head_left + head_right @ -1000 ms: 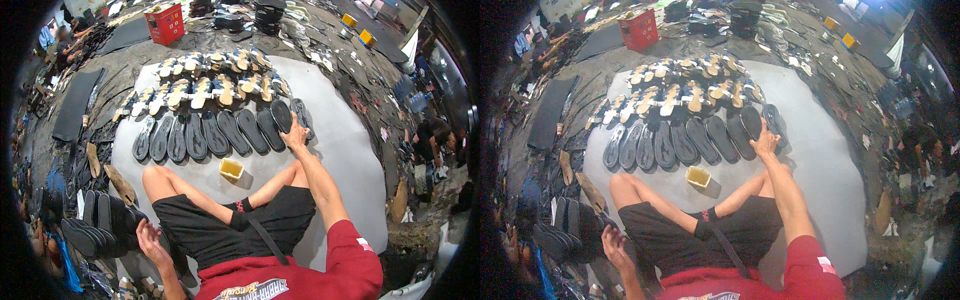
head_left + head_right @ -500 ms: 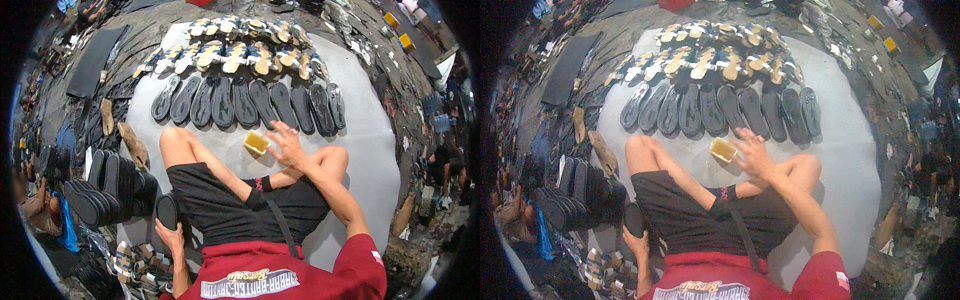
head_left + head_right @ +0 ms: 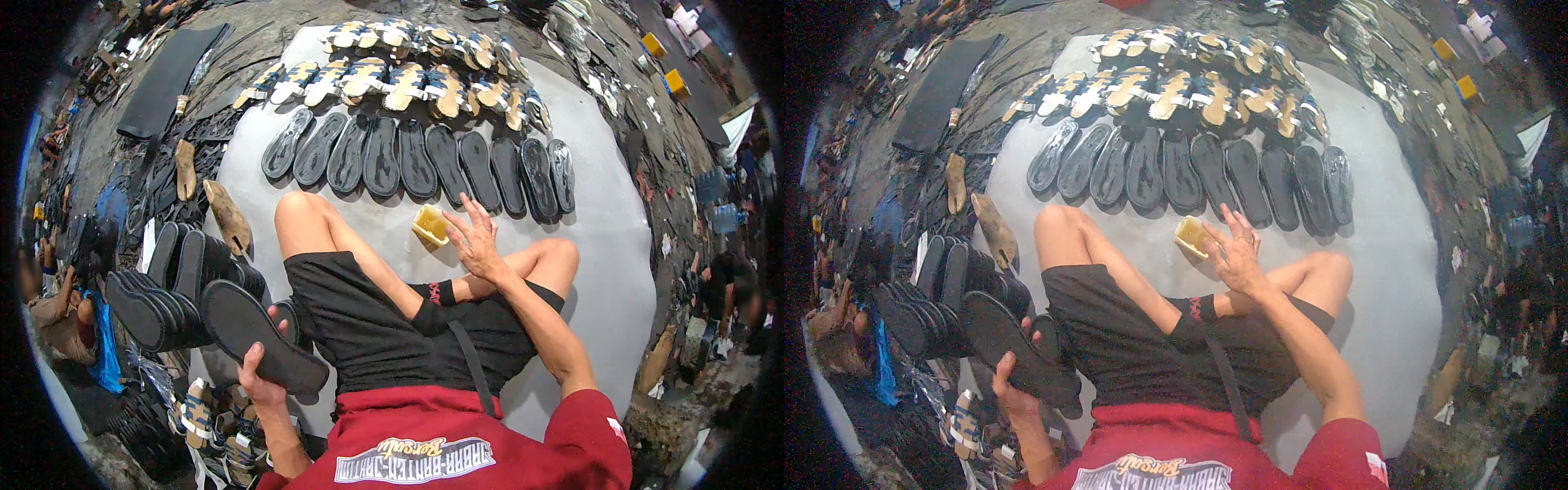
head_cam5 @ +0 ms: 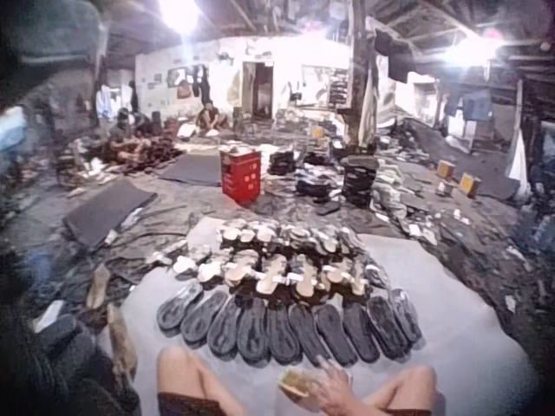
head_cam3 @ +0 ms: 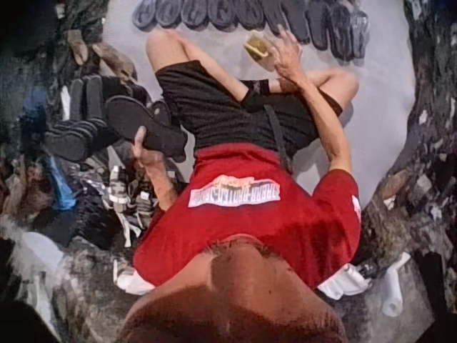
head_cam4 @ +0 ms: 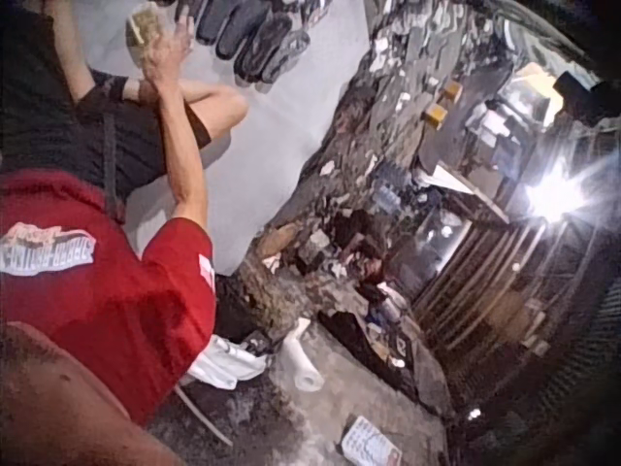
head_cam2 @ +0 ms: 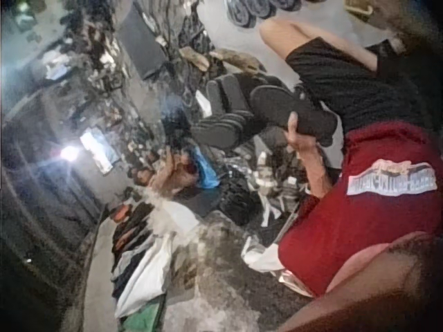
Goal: The person sits on the floor and repeatedly applies a yellow substance from a small container onto black shoe soles using a sponge. They handle multiple soles one at a time, rubbing the substance across the surface before placing each treated sole back into a pile.
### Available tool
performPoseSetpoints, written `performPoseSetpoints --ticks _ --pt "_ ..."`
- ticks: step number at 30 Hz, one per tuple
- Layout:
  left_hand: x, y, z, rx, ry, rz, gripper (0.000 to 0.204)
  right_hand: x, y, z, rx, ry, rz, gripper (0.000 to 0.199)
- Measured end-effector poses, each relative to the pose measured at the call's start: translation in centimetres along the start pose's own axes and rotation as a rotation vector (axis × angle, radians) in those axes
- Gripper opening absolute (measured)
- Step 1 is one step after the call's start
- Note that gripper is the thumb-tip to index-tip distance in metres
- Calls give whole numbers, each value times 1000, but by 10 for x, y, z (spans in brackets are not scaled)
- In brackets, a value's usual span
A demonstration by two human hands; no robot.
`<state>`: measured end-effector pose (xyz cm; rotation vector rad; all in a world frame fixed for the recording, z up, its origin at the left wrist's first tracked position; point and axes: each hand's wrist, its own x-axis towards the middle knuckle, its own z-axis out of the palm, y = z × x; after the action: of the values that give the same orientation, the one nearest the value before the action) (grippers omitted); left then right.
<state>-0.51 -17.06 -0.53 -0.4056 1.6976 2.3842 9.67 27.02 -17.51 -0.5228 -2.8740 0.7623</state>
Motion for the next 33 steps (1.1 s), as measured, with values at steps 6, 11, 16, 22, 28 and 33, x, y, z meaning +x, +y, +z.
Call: performPoseSetpoints --ticks 6,11,16,22,28,33 --pt "20 7 76 -405 -350 -202 92 -24 -14 -14 140 -96 114 56" --pt "16 -21 101 -372 -487 -335 85 2 -109 -114 1349 -115 278 86" --pt "-18 -16 148 -694 -648 -467 65 -3 -212 -143 1113 -78 -189 66" --pt "-36 -18 151 -158 -604 -121 80 -20 -254 -111 170 138 -214 71" --pt "-38 -23 157 -85 -644 -35 78 -26 -265 -115 375 114 -225 73" --pt "-37 -22 152 -37 -644 -69 76 -20 -259 -112 263 96 -210 72"
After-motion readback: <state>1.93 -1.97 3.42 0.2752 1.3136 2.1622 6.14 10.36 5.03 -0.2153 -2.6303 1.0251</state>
